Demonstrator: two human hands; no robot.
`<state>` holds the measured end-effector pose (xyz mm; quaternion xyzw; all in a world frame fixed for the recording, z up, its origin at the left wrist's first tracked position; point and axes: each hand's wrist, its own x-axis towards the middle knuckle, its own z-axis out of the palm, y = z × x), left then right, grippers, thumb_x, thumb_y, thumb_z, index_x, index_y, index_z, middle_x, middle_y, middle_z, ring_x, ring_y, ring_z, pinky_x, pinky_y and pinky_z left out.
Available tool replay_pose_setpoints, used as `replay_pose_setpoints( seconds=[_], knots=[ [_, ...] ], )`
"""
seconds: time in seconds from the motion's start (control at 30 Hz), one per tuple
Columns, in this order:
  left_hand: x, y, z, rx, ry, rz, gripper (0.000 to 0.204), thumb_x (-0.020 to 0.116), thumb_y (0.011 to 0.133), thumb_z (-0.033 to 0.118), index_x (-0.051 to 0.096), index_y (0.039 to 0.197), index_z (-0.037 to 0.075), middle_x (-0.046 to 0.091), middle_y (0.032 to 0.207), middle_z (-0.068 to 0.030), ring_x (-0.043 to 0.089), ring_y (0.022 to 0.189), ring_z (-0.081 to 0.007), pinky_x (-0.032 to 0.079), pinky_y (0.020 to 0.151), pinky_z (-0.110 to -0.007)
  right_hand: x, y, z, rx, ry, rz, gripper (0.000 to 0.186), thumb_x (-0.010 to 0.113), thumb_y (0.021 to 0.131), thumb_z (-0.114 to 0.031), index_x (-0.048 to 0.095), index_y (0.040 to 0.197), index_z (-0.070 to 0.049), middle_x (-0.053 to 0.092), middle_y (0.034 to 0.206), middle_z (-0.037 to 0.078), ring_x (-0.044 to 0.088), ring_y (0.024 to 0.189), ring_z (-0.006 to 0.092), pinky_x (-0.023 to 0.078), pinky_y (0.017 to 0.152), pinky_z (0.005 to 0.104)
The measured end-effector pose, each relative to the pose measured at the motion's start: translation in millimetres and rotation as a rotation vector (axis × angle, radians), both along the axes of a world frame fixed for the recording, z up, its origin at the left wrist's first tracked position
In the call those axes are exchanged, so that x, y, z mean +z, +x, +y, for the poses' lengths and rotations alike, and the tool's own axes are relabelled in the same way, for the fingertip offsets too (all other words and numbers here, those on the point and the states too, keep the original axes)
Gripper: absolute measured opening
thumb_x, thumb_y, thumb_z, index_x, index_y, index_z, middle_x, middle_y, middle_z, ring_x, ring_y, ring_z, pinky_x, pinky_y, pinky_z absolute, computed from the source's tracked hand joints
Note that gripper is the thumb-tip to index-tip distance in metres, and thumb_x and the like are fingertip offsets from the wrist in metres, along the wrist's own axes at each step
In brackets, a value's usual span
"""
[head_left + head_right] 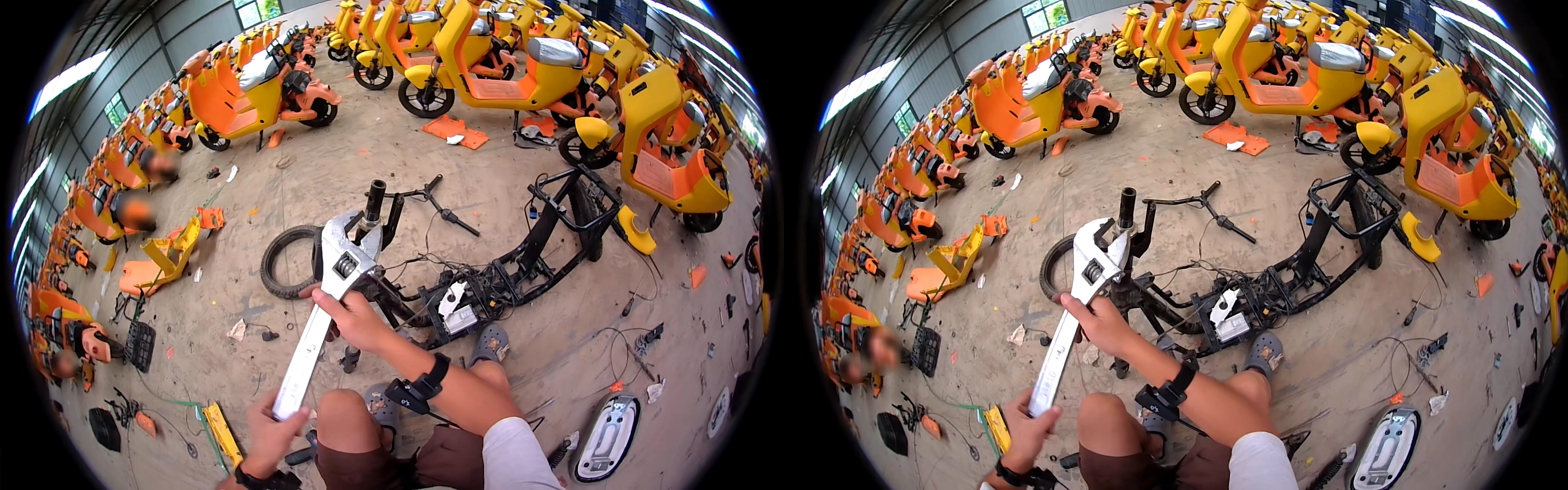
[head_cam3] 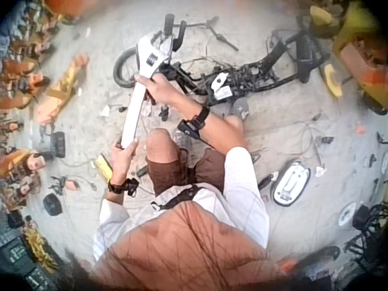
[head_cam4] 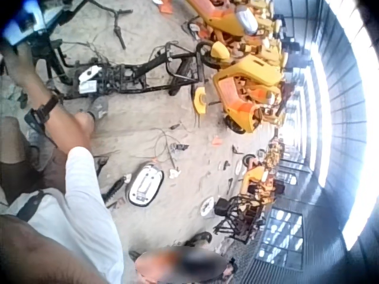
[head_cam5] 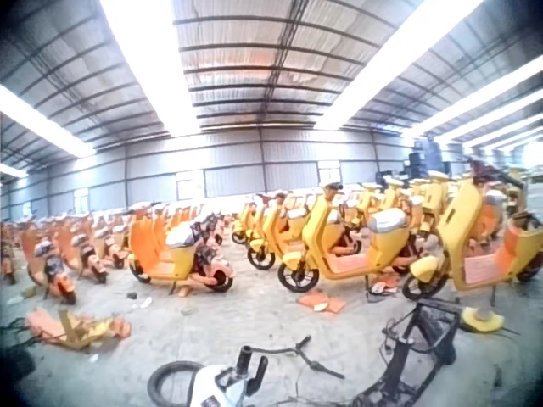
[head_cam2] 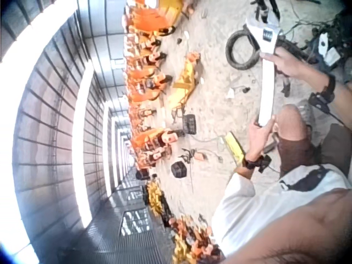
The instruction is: The person disassembles components of a scooter frame using an adjustable wrench and by hand while sitting on the floor.
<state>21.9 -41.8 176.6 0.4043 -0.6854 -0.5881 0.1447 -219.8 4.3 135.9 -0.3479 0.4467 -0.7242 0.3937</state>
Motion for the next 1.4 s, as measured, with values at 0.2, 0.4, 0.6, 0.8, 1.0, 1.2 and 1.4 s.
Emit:
replay_pose_setpoints(
  seconds=[0.2,0.4,0.6,0.8,1.0,1.2,1.4],
  knots=[
    [48.8,-17.3,-49.9,-0.068,-0.126,0.016,0.041,0.076,0.072,0.003,0.061,0.108,-0.01,0.062,0.071,-0.0034,0.052,0.05,-0.0054,0.041,0.043,-0.019,-0.4,-7.4,-31.2,0.084,-0.048,-0.125,0.041,0.042,0.101,-0.036,0.052,0.122,-0.002,0.06,0.075,0.003,0.056,0.052,0.0081,0.039,0.043,0.0223],
    [103.7,-47.2,-93.4,-0.235,-0.298,-0.17,0.046,0.079,0.069,0.007,0.063,0.109,-0.008,0.062,0.072,-0.0034,0.053,0.051,-0.0059,0.042,0.043,-0.02,7.7,-16.1,-40.1,0.09,-0.108,-0.107,0.041,0.043,0.101,-0.037,0.05,0.121,-0.002,0.06,0.077,0.005,0.056,0.052,0.01,0.04,0.044,0.023],
    [153.1,-75.3,-146.5,-0.455,-0.401,-0.361,0.05,0.082,0.066,0.017,0.064,0.108,-0.006,0.061,0.069,-0.0027,0.053,0.049,-0.0065,0.039,0.042,-0.021,21.5,-15.0,-26.6,0.105,-0.137,-0.084,0.037,0.043,0.1,-0.038,0.052,0.11,-0.003,0.061,0.075,0.006,0.056,0.052,0.0099,0.04,0.044,0.0222],
    [120.9,-60.7,-92.6,-0.484,-0.21,-0.41,0.05,0.08,0.074,0.016,0.059,0.115,-0.004,0.06,0.066,-0.0009,0.055,0.05,-0.0068,0.038,0.04,-0.02,5.2,-25.8,-17.5,-0.047,-0.04,-0.177,0.04,0.048,0.098,-0.04,0.061,0.087,-0.003,0.06,0.066,0.003,0.053,0.046,0.0084,0.036,0.041,0.0221],
    [94.7,-51.2,-40.5,-0.508,0.112,-0.3,0.046,0.073,0.083,0.013,0.05,0.119,-0.004,0.064,0.069,-0.0057,0.058,0.052,-0.0092,0.042,0.04,-0.022,0.8,-11.7,-9.2,-0.137,-0.042,-0.151,0.041,0.044,0.1,-0.037,0.064,0.101,-0.001,0.061,0.068,0.002,0.052,0.047,0.0063,0.038,0.042,0.0203],
    [73.1,-58.2,-23.6,-0.531,0.316,-0.167,0.037,0.065,0.086,0.007,0.043,0.114,-0.005,0.063,0.068,-0.0185,0.06,0.048,-0.0213,0.044,0.037,-0.028,-0.6,-18.1,6.9,-0.171,-0.045,-0.182,0.04,0.049,0.098,-0.038,0.064,0.095,-0.002,0.057,0.064,0.0,0.049,0.047,0.006,0.037,0.042,0.0216],
    [73.3,-45.0,13.4,-0.403,0.276,-0.05,0.038,0.059,0.092,0.008,0.044,0.125,-0.002,0.052,0.066,-0.0038,0.045,0.05,-0.0092,0.039,0.039,-0.024,-6.9,-12.8,0.2,-0.171,-0.112,-0.192,0.039,0.053,0.096,-0.041,0.059,0.086,-0.004,0.055,0.061,0.0,0.048,0.043,0.0078,0.037,0.04,0.0227]
  ],
)
